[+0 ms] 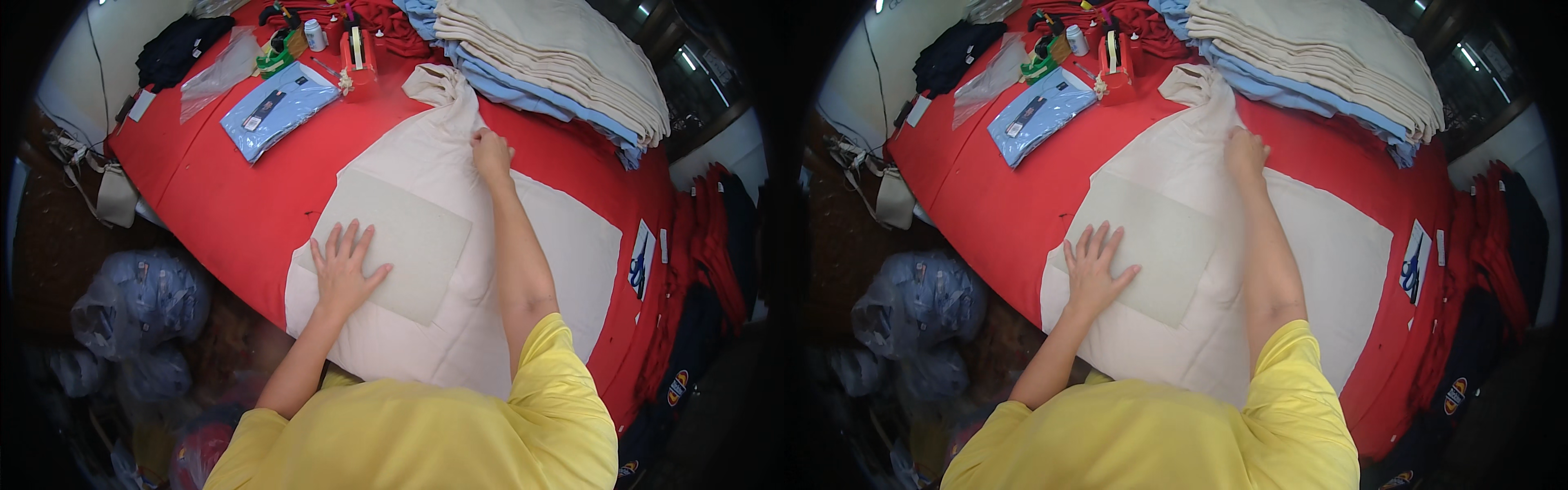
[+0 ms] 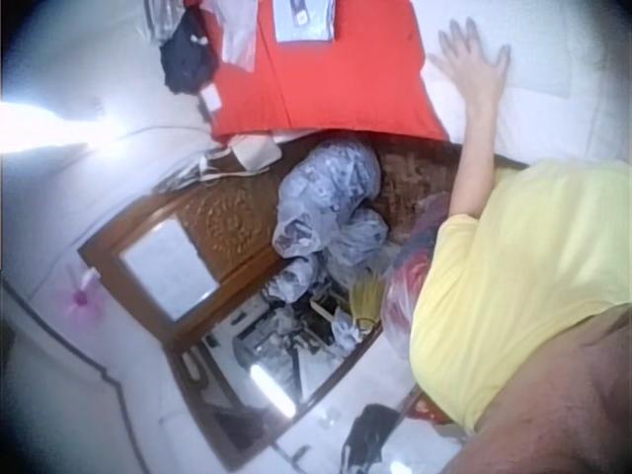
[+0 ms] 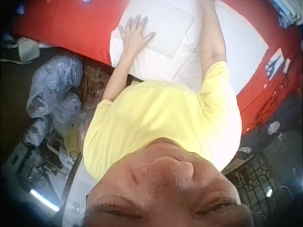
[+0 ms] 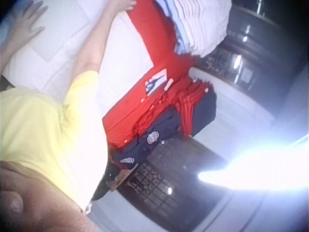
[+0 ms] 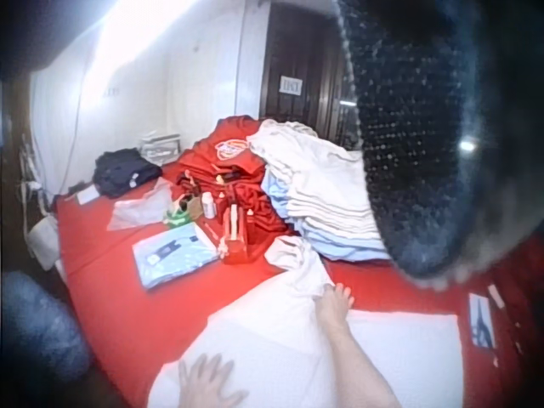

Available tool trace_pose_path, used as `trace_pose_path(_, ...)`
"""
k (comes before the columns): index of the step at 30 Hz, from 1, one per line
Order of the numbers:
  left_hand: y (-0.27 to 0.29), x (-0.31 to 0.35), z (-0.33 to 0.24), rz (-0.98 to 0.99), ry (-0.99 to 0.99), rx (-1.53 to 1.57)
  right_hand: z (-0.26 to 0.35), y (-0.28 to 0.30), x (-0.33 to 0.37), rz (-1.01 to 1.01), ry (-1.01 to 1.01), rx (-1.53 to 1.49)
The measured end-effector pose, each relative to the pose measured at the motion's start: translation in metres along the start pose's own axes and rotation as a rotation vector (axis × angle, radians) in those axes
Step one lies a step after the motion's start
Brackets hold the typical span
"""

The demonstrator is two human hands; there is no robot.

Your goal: The person packs a blue shirt into a plastic sleeve, seals the sleeve, and then begins folding a tan shirt on a red workspace.

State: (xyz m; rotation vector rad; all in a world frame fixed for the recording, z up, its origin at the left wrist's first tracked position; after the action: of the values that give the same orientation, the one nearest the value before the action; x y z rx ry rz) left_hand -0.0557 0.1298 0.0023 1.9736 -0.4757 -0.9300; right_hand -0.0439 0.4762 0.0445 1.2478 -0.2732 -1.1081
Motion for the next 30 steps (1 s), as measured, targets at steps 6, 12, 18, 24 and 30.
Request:
trace_pose_path(6, -0.001, 0.008, 0.014, 0.083, 0.035, -0.075, 0.090, 0.115, 0.068, 0.783, 0.456, -0.761)
trace_pose_path(12, -0.035, 0.023, 0.050, -0.033, -0.013, -0.131, 0.108, -0.007, 0.152, 0.459, 0.665, -0.025)
trace_pose_path(18, -0.023, 0.012, 0.030, -0.156, 0.052, -0.076, 0.096, 0.009, 0.223, 0.512, 0.571, -0.406)
trace_pose_path(24, -0.005, 0.006, 0.000, -0.253, -0.252, -0.215, -0.121, 0.121, 0.136, 0.013, 0.265, 0.414)
trace_pose_path(30, -0.020, 0.003, 0.019, -0.221, -0.349, 0.042, -0.251, 0.218, 0.214, -0.261, 0.232, 0.420)
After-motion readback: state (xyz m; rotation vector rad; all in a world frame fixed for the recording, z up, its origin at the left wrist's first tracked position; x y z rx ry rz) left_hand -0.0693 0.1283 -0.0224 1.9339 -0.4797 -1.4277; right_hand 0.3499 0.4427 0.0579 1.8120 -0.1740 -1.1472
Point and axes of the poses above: each hand's wrist, its own x-axis away from the middle knuckle, its own y-axis out of the back of the hand, z = x × y, the point moved 3 cm from there along -x, towards the middle knuckle, and after that the axes turned 12 degrees about -z, right-handed, at the moved point
